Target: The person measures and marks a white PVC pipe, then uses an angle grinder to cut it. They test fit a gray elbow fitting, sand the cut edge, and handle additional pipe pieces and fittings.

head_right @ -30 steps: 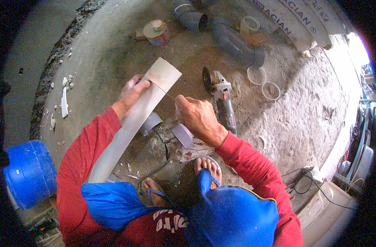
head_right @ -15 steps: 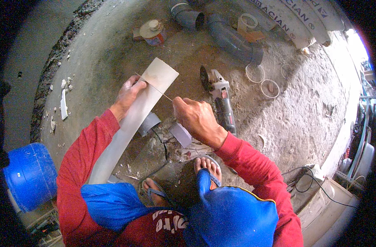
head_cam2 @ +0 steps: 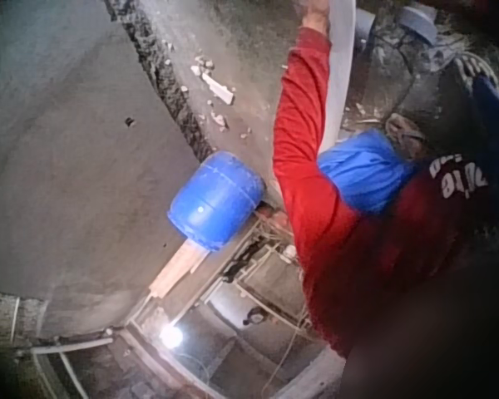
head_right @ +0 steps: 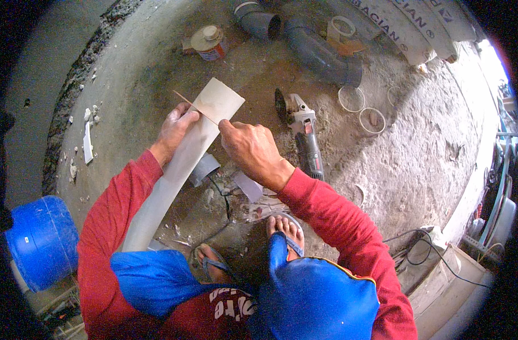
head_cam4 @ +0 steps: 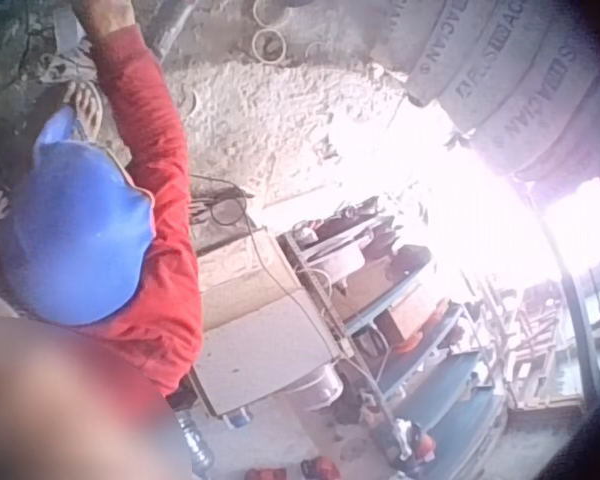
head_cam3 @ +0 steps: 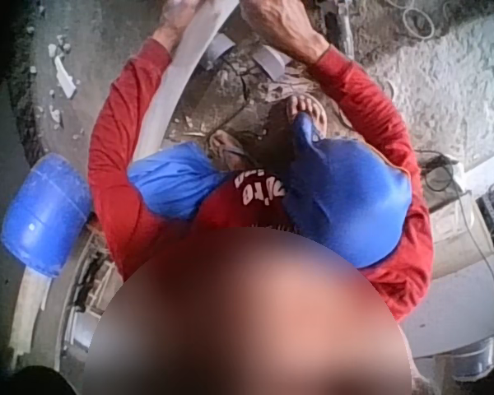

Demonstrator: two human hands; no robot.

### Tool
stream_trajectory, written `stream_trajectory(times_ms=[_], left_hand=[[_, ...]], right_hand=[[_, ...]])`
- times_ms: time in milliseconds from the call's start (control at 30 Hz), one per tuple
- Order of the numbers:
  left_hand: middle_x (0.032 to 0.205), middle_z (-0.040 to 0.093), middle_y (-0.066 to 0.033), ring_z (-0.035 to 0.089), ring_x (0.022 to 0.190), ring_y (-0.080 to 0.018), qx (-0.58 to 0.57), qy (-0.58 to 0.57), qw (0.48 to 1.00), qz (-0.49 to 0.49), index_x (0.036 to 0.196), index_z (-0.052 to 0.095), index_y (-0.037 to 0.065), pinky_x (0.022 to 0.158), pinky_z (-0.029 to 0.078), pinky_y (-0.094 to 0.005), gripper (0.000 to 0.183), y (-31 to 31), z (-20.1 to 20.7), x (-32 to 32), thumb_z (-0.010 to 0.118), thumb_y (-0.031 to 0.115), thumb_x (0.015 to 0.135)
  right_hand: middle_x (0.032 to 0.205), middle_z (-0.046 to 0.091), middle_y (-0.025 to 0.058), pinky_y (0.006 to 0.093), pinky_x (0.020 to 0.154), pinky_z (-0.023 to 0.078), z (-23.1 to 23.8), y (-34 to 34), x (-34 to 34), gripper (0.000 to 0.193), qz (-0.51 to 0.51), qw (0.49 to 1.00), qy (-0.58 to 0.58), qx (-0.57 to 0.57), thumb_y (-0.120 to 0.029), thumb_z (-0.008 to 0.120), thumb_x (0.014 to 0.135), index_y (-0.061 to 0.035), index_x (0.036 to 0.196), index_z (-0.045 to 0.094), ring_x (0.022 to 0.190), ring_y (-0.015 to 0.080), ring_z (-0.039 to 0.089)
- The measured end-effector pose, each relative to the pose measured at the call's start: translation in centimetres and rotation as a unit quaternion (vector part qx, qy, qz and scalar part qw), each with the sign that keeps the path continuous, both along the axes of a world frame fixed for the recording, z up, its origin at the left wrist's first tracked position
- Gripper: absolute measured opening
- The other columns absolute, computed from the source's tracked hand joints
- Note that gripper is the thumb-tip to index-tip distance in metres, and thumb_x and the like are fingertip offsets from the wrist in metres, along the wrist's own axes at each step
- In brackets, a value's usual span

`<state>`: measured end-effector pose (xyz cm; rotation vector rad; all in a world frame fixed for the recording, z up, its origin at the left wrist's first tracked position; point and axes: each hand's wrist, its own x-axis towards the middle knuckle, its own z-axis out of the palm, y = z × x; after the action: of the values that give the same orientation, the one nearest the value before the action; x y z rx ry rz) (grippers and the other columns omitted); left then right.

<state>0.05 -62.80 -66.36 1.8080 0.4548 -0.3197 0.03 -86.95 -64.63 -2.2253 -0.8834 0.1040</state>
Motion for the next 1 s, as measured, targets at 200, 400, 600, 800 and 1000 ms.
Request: stream_trajectory(times_ms=[200,400,600,800,1000], left_hand=[[0.113,0.069,-0.0183,0.067,0.101,-0.0266,0.107,-0.012,0.994,-0.003,0.126,0.057,-0.001,0.090,0.051,-0.0354,0.065,-0.5,-0.6,-0.6,0.069,0.044,0.080],[0.111,0.070,-0.0183,0.068,0.102,-0.0275,0.126,0.006,0.992,-0.013,0.127,0.057,0.000,0.091,0.051,-0.0356,0.068,-0.2,-0.1,-0.3,0.070,0.046,0.078],[0.113,0.070,-0.0178,0.068,0.104,-0.0301,0.146,-0.005,0.989,-0.009,0.127,0.058,0.002,0.093,0.050,-0.0374,0.069,-0.5,-0.8,-0.7,0.069,0.048,0.078],[0.117,0.070,-0.0194,0.068,0.106,-0.0337,0.169,0.000,0.985,-0.020,0.128,0.057,0.002,0.095,0.050,-0.0395,0.070,-0.6,-0.3,-0.4,0.070,0.050,0.078],[0.116,0.066,-0.0254,0.066,0.106,-0.0430,0.402,-0.086,0.901,-0.139,0.129,0.049,-0.002,0.092,0.051,-0.0478,0.082,-1.8,1.8,-3.2,0.083,0.047,0.072]], right_hand=[[0.076,0.063,0.0153,0.0489,0.056,0.052,0.4,-2.3,-1.8,0.011,-0.010,1.000,0.003,0.000,-0.011,0.057,0.090,-0.0039,0.095,0.051,0.065,0.0387,0.065],[0.074,0.061,0.0155,0.0500,0.055,0.051,-0.9,0.6,0.1,0.010,-0.003,1.000,-0.019,0.012,-0.011,0.058,0.090,-0.0061,0.094,0.050,0.065,0.0390,0.064],[0.074,0.061,0.0162,0.0499,0.055,0.050,0.4,-2.2,-1.7,0.010,-0.003,1.000,0.005,0.003,-0.012,0.057,0.091,-0.0058,0.094,0.050,0.065,0.0393,0.064],[0.074,0.064,0.0176,0.0511,0.056,0.051,-0.9,1.5,0.3,0.011,-0.008,0.999,-0.041,0.016,-0.012,0.057,0.090,-0.0045,0.095,0.051,0.066,0.0401,0.066],[0.069,0.063,0.0191,0.0520,0.056,0.051,-2.1,2.0,0.7,0.013,-0.022,1.000,-0.020,-0.004,-0.014,0.059,0.089,-0.0041,0.091,0.052,0.064,0.0410,0.066]])
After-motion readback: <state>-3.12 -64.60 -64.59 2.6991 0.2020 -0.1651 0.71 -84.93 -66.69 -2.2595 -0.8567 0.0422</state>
